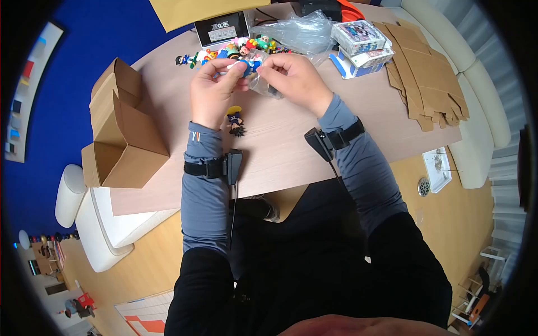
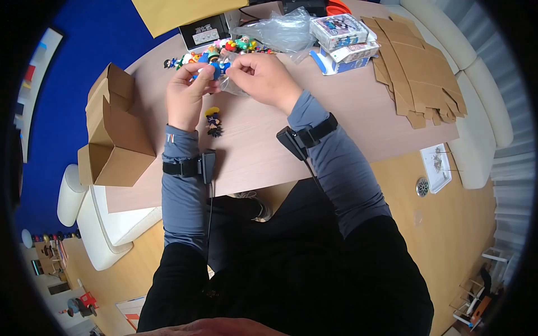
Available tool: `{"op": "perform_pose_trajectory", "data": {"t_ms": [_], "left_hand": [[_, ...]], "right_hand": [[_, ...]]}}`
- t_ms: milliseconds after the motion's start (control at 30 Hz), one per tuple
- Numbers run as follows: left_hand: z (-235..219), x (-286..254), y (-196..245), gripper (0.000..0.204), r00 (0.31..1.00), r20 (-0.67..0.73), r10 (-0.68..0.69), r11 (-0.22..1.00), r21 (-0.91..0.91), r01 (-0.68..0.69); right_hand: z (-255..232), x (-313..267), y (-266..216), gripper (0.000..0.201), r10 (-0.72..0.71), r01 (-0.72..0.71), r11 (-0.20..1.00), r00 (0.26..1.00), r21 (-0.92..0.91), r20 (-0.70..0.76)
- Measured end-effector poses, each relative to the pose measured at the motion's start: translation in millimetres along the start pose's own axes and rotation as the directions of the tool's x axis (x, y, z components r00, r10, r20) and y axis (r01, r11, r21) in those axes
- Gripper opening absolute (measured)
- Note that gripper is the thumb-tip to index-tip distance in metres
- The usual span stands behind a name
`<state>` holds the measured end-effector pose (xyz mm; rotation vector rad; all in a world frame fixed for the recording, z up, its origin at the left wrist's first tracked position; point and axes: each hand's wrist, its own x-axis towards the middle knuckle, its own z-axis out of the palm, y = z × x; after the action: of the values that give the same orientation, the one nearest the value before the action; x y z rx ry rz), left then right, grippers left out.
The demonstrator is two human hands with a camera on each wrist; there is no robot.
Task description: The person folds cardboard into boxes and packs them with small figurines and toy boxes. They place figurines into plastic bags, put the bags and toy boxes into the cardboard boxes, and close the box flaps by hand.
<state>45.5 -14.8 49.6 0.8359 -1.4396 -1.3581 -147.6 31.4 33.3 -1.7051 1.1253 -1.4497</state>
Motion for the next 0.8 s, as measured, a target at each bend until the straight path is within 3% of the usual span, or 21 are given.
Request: {"op": "perform_pose_trajectory", "data": {"t_ms": [233, 433, 533, 600, 700, 733, 767, 800], "left_hand": [[4, 2, -7, 0.028, 0.996, 0.050, 0.080, 0.997, 0.011, -0.081], [0, 2, -11, 0.030, 0.996, 0.074, 0.039, 0.964, 0.261, -0.057], [3, 1, -11, 0.030, 0.991, 0.126, 0.047, 0.982, 0.175, -0.069], [10, -4, -4, 0.023, 0.981, 0.179, 0.071, 0.995, -0.083, -0.057], [6, -1, -9, 0.023, 0.967, 0.237, 0.092, 0.995, -0.058, -0.081], [5, -1, -9, 0.023, 0.967, 0.237, 0.093, 0.995, -0.060, -0.081], [3, -1, -9, 0.025, 0.954, 0.241, 0.180, 0.964, 0.149, -0.220], [1, -1, -9, 0.028, 0.929, 0.262, 0.262, 0.872, 0.348, -0.344]], "right_hand": [[-2, -1, 1, 0.023, 0.019, -0.019, 1.000, 1.000, -0.006, -0.023], [-3, -1, -1, 0.023, 0.020, -0.020, 0.998, 1.000, -0.065, -0.007], [-4, 0, 2, 0.022, -0.002, 0.001, 0.998, 1.000, -0.059, -0.012], [-4, 1, 7, 0.022, -0.023, 0.022, 0.998, 1.000, -0.061, -0.006], [-4, 2, 11, 0.021, 0.010, -0.007, 0.997, 0.999, 0.070, -0.036], [-6, 2, 8, 0.020, 0.121, -0.116, 0.978, 0.993, 0.172, -0.016], [-7, 2, 5, 0.018, 0.227, -0.223, 0.937, 0.974, 0.270, 0.014], [-8, 2, 2, 0.018, 0.227, -0.223, 0.937, 0.974, 0.269, 0.014]]}}
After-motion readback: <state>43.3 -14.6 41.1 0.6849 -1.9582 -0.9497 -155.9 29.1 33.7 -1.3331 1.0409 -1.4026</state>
